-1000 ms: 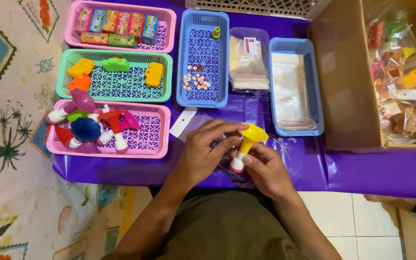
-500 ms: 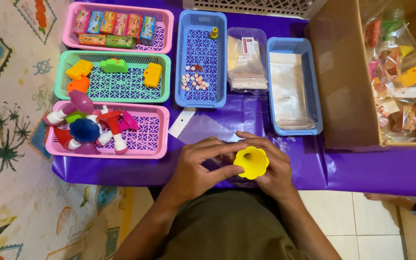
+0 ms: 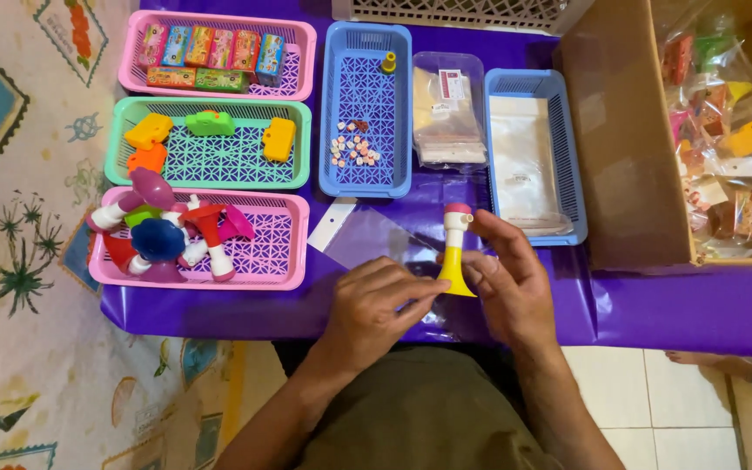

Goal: A person packages a small yellow toy by placing it into a clear plastic bag and attaching a white cardboard header.

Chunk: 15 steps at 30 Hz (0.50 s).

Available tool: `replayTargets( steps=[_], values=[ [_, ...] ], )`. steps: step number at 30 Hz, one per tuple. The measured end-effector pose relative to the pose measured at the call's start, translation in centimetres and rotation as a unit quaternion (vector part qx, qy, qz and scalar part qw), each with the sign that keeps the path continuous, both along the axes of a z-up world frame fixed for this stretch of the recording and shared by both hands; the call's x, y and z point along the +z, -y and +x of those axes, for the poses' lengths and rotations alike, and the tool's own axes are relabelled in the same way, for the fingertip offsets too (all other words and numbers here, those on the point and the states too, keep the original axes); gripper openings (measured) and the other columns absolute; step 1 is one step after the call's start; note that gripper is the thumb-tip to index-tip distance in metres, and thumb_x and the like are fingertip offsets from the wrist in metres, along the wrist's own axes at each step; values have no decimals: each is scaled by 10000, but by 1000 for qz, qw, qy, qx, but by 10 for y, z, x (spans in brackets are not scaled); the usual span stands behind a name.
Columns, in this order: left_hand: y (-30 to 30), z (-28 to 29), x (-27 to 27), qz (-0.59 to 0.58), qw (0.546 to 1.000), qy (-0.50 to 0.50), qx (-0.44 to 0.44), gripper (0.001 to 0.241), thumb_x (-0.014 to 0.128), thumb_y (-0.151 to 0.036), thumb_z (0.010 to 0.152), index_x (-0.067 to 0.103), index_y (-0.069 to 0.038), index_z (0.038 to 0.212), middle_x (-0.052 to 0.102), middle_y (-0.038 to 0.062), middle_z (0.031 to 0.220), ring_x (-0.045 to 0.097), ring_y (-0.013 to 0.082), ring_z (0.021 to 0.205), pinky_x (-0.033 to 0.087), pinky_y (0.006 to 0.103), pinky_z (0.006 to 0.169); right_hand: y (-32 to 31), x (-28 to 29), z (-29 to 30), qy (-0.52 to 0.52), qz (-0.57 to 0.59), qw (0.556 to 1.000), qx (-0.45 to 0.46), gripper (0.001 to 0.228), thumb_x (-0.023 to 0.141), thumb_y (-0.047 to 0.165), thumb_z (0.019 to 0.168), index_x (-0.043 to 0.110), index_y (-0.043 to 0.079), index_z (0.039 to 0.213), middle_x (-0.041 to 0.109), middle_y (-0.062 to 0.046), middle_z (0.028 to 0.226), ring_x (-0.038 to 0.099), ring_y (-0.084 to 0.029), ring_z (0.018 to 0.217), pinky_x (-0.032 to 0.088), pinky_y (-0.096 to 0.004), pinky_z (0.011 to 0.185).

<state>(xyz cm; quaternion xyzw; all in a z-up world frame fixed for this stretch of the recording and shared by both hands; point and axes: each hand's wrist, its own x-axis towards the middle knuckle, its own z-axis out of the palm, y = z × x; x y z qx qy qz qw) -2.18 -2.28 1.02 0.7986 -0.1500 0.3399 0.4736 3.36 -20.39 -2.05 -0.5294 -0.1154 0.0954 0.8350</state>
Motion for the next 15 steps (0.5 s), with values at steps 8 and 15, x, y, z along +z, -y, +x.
replayTargets(
  steps=[8, 15],
  values=[
    [4, -1, -13, -55, 996, -48, -45, 179, 779, 39, 834, 801, -131, 888, 787, -2, 854, 762, 204, 756, 611, 299, 621, 12, -29, 10, 6, 18, 1000, 2, 537, 624, -26, 930, 466, -84, 1440, 702, -305, 1035, 740, -360, 914, 616, -408, 781],
    [1, 2, -17, -37, 996, -64, -50, 190, 784, 26, 844, 801, -147, 921, 798, 0, 931, 762, 216, 823, 618, 312, 677, 7, -25, 9, 27, -1, 1000, -13, 528, 641, -65, 897, 516, -77, 1410, 707, -319, 1022, 743, -360, 928, 616, -426, 819]
  ],
)
